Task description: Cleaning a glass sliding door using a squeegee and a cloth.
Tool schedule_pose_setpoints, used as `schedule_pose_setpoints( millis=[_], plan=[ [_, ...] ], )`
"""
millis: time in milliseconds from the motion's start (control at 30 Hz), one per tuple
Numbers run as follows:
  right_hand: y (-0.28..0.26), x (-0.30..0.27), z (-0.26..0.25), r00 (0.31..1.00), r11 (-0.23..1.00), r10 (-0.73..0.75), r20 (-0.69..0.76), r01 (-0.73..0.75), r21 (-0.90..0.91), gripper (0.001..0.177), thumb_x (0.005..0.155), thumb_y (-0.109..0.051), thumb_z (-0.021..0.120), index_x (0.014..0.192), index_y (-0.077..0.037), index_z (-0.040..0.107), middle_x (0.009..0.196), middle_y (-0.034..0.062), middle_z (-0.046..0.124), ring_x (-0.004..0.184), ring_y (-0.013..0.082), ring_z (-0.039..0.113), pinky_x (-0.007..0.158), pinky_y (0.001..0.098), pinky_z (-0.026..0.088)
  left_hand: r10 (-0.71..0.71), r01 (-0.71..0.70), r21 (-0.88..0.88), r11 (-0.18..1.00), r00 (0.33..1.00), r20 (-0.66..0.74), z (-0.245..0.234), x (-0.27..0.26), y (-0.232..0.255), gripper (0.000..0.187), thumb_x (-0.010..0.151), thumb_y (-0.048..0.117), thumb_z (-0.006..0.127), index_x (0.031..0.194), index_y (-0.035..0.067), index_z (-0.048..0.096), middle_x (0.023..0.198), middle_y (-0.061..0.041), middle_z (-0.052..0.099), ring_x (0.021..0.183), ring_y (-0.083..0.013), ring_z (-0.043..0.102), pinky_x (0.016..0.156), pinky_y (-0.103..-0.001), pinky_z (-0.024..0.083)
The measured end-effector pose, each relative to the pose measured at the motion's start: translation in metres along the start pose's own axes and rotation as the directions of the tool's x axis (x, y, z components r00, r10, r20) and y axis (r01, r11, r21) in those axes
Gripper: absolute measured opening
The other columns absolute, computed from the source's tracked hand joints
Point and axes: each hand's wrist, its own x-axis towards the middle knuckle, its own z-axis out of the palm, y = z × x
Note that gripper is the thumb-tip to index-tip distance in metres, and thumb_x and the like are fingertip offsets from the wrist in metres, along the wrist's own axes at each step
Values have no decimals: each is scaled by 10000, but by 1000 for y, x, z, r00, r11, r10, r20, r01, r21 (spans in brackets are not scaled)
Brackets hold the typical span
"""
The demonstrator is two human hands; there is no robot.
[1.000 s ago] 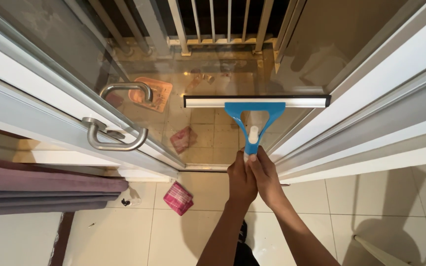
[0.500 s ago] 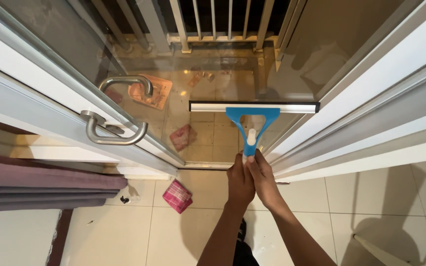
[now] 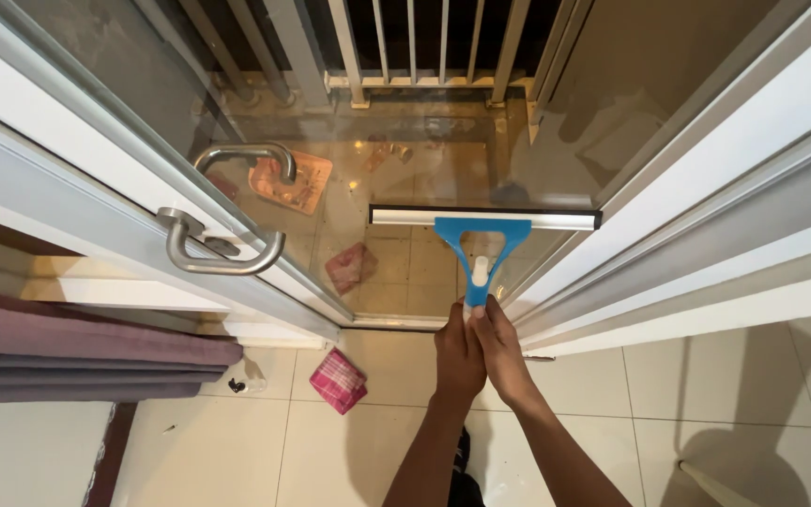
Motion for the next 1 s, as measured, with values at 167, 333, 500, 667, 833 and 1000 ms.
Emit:
schedule_pose_setpoints(
  millis=[167,333,500,667,833,1000],
  plan=[
    [9,4,-1,1000,1000,-9,1,9,-12,349,1072,-364,448,1206,-65,570,848,3,527,819,109,482,778,284,464,50,-50,-37,998,999,-13,1,0,-1,333,1068,233,459,1216,-39,582,715,-200,656,609,-343,691,527,-403,497],
    [47,9,-5,999,999,33,-17,-33,-3,328,1063,-346,475,1200,-64,569,845,7,483,807,118,442,761,298,442,-85,85,55,995,996,9,5,-8,-36,323,1066,249,465,1179,-37,566,697,-213,648,595,-360,693,516,-416,481],
    [75,10,-6,985,985,172,-20,-172,20,351,1053,-384,491,1217,-84,567,849,7,459,824,115,438,797,290,440,-14,14,6,1000,1000,4,1,-15,-37,358,1058,243,446,1253,-33,562,711,-216,668,617,-364,708,534,-415,513],
    [72,9,-2,990,989,142,-19,-141,47,355,1040,-389,483,1229,-98,559,882,-14,488,851,94,449,819,272,438,-99,99,12,995,995,28,1,-16,-41,356,1056,269,444,1233,-22,549,717,-222,666,620,-366,703,524,-416,503],
    [85,7,-4,992,992,122,-31,-122,16,361,1064,-406,473,1191,-80,563,862,-10,466,835,94,433,795,271,437,-176,178,-45,983,983,50,3,-20,-44,360,1043,301,456,1181,-19,547,687,-233,658,593,-362,701,516,-421,489],
    [112,5,-7,993,993,111,-33,-109,49,352,1067,-408,494,1104,-64,559,811,-17,443,784,91,415,722,268,413,-180,182,-45,982,982,53,9,-32,-75,376,1066,330,431,1153,-25,522,737,-226,680,646,-353,723,543,-423,510]
  ],
)
